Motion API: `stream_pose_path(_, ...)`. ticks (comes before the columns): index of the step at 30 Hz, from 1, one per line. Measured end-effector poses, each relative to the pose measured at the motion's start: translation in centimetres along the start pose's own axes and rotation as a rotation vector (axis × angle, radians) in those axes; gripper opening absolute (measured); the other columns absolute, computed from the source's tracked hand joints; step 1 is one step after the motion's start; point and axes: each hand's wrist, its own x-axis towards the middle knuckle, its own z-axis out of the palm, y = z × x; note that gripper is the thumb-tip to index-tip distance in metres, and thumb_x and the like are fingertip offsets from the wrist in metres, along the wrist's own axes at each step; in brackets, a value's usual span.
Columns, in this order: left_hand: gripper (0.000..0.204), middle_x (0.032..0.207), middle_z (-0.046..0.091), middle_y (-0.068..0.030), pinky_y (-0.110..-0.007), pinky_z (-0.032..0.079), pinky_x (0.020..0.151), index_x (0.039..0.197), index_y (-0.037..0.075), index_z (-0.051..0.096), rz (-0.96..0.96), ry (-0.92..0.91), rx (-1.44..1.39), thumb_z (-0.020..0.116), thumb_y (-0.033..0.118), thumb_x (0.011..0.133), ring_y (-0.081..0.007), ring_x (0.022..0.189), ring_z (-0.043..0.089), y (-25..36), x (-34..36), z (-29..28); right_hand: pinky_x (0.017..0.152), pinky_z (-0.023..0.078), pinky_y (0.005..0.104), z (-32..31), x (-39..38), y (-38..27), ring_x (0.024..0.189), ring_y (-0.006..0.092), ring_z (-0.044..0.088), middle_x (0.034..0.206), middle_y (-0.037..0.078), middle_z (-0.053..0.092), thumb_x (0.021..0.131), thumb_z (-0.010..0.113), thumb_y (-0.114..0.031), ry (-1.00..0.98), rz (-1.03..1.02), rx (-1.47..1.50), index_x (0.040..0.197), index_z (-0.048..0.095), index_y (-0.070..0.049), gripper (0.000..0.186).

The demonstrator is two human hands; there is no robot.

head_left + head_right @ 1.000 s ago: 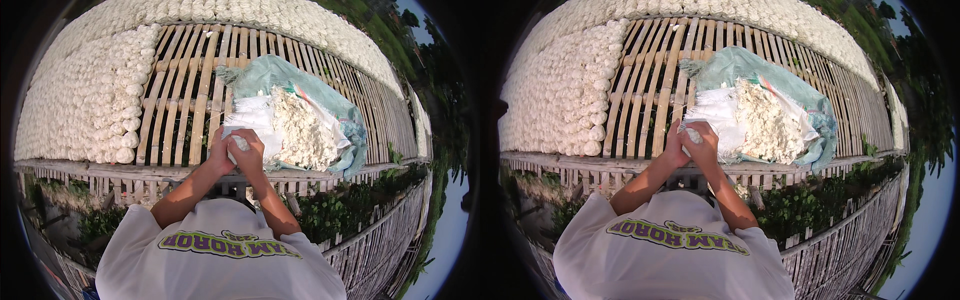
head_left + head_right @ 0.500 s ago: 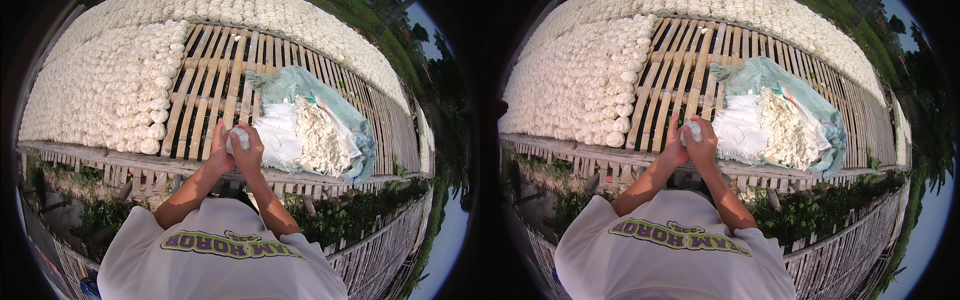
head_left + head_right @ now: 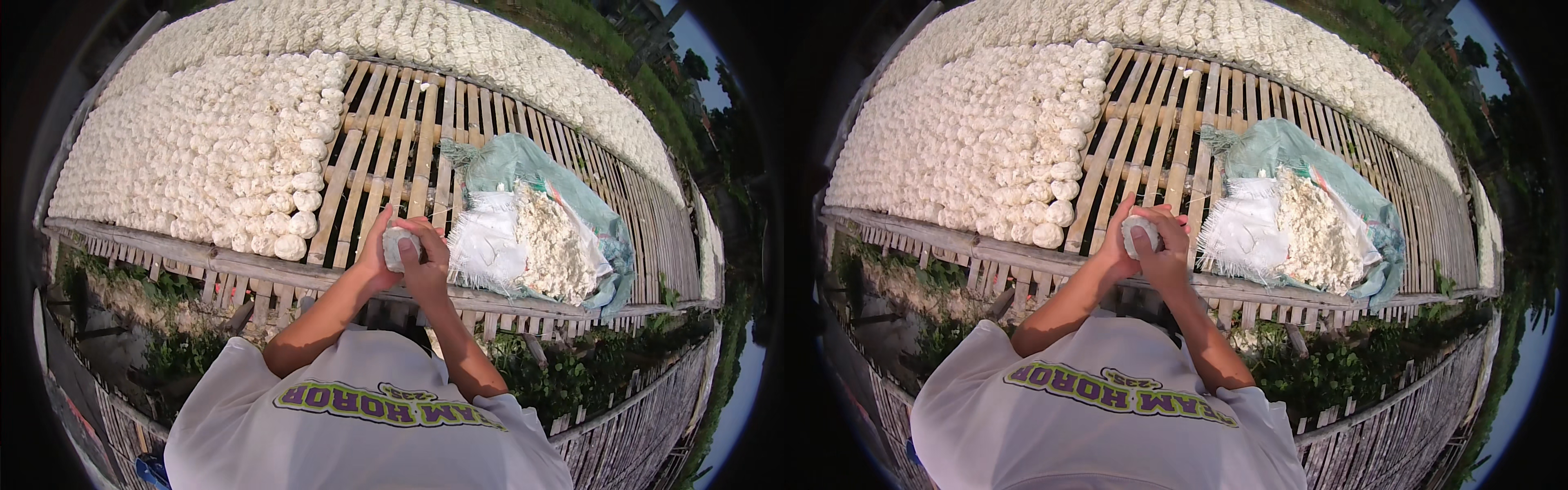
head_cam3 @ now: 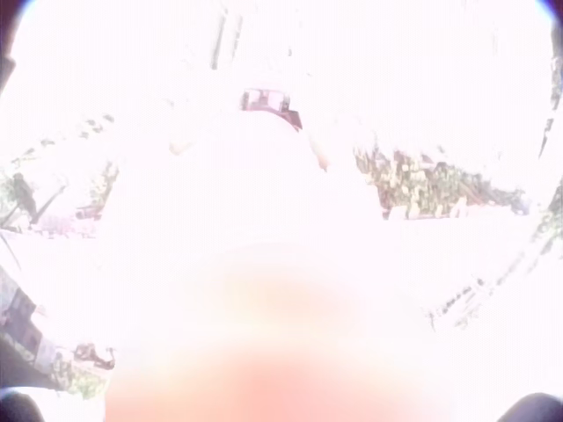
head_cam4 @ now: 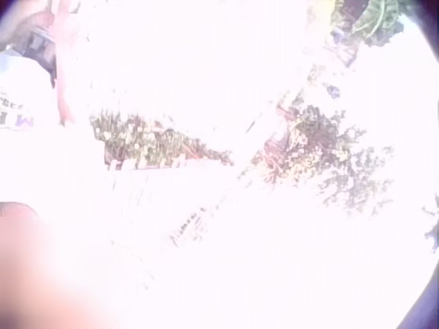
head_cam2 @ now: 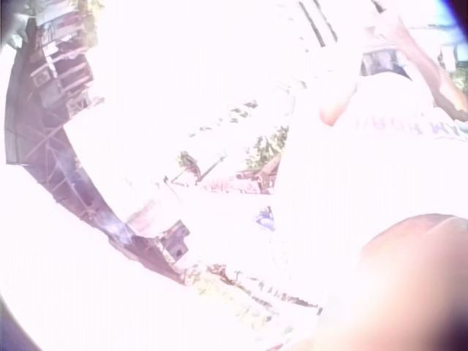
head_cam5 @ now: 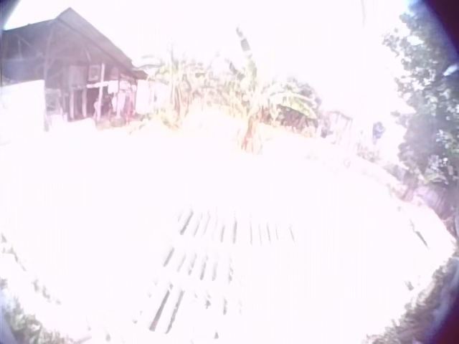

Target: The person repeatedly scoops a white dough-like material from a cloth-lined pile, rolls it into a ball between both hands, and places the finished ball onto a bamboo drying rack. This cycle continues throughout the clip, gradually filling the rack with uniform dough balls.

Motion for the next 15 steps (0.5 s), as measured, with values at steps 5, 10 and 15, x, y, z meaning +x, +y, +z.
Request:
stream_pose_path(5,0.079,0.142,0.06,-0.02,-0.057,0.045,0.114,0.142,0.009,0.056,-0.008,0.204,0.082,0.039,0.075,0.1,-0.0379,0.133,0.059,1.2,-1.4,-0.6,0.088,0.054,0.0302,0.5,1.4,-0.7,0.102,0.0172,0.068,0.109,0.012,0.074,0.094,0.074,-0.007,-0.096,0.15,0.041,0.11,0.074,0.001,0.017)
stream_pose_path(10,0.083,0.15,0.055,-0.0247,-0.054,0.044,0.117,0.145,0.003,0.052,0.073,0.028,-0.029,0.041,0.072,0.101,-0.0379,0.141,0.054,1.6,-1.7,-0.9,0.089,0.053,0.0328,2.6,0.9,-1.0,0.103,0.0144,0.067,0.105,0.009,0.074,0.104,0.064,-0.014,0.003,0.416,0.188,0.105,0.074,0.0,0.017)
stream_pose_path(15,0.084,0.153,0.051,-0.0269,-0.053,0.042,0.119,0.147,0.001,0.049,-0.103,-0.119,0.018,0.04,0.072,0.103,-0.0378,0.141,0.054,2.6,-1.8,-1.5,0.09,0.053,0.0356,2.5,0.7,-1.4,0.101,0.0207,0.069,0.106,0.013,0.074,0.091,0.073,-0.006,-0.037,-0.107,0.056,0.099,0.074,0.003,0.012)
